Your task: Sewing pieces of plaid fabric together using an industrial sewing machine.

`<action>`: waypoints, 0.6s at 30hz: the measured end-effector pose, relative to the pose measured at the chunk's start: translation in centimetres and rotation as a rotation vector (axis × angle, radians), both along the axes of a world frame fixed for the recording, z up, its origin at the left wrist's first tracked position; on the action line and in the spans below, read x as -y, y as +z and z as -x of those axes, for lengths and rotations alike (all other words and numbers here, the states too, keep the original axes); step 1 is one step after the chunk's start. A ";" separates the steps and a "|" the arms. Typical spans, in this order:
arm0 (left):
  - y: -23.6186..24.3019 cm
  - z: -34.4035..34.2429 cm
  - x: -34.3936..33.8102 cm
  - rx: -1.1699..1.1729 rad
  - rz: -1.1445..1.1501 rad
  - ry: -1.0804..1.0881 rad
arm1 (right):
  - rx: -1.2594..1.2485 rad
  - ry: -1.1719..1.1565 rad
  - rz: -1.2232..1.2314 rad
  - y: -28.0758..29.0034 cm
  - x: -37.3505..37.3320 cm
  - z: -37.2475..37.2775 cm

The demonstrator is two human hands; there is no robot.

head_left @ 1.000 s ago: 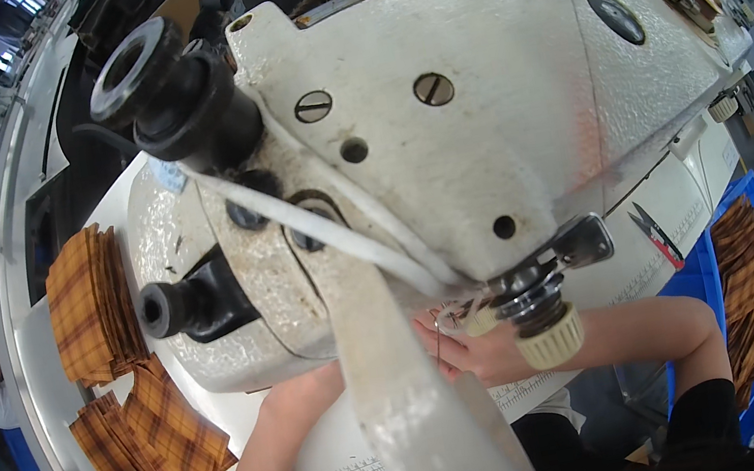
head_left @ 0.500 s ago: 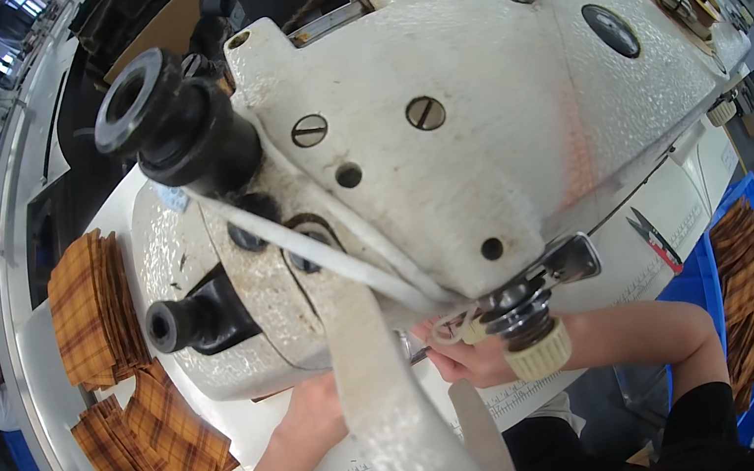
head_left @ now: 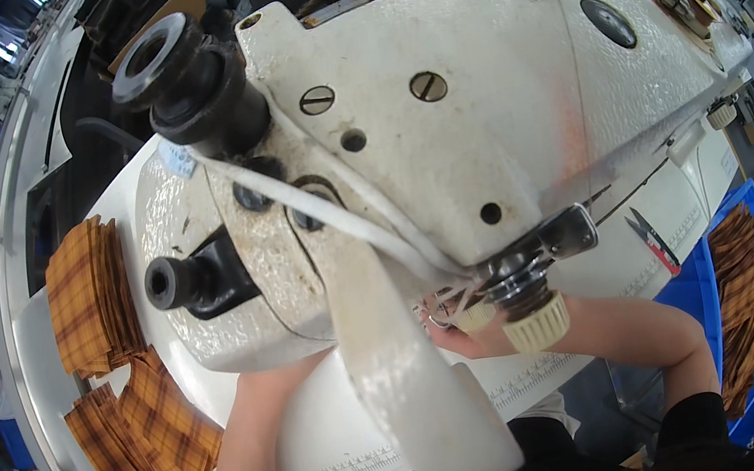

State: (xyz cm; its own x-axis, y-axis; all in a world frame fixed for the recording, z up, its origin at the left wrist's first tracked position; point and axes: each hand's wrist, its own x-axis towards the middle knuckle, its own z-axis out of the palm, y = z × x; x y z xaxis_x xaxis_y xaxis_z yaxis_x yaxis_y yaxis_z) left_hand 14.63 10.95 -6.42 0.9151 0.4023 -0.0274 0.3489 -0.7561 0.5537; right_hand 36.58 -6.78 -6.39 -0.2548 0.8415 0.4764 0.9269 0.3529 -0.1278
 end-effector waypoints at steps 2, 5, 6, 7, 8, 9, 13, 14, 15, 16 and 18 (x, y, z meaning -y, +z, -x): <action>0.1 0.0 0.1 -0.084 0.083 0.070 | 0.034 -0.012 -0.024 0.4 0.1 0.1; 0.5 -0.2 0.3 0.013 -0.053 -0.040 | -0.044 0.012 -0.072 0.6 0.0 0.3; 0.7 -0.2 0.3 -0.046 0.001 -0.023 | -0.040 0.012 -0.073 0.5 -0.1 0.3; 1.0 -0.2 0.3 -0.003 -0.076 -0.059 | -0.037 0.016 -0.075 0.5 0.0 0.3; 1.3 -0.1 0.2 -0.040 -0.056 -0.038 | -0.021 0.024 -0.124 0.5 0.1 0.3; 1.7 0.1 0.0 -0.117 -0.009 -0.019 | -0.024 0.034 -0.088 0.5 0.1 0.2; 3.6 1.5 -1.8 -0.203 0.059 0.241 | 0.001 0.079 -0.106 0.8 0.2 0.2; 4.0 1.9 -1.8 -0.225 -0.059 0.191 | 0.038 0.086 -0.156 1.0 0.2 0.3; 4.4 2.4 -1.4 -0.294 -0.171 0.161 | -0.039 0.092 -0.081 1.3 0.4 0.6; 4.7 2.8 -0.9 -0.404 -0.268 0.142 | -0.083 0.097 -0.056 1.7 0.8 1.0; 4.8 4.1 3.1 -0.046 -0.604 0.103 | -0.115 0.116 0.018 2.6 2.2 2.2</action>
State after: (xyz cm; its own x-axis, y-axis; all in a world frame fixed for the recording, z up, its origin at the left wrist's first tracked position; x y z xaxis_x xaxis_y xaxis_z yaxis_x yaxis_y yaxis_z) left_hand 10.55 7.83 -1.65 0.8741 0.4451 0.1947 0.4501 -0.8928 0.0204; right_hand 34.42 -8.98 -3.80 -0.2949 0.8186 0.4928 0.8591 0.4530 -0.2384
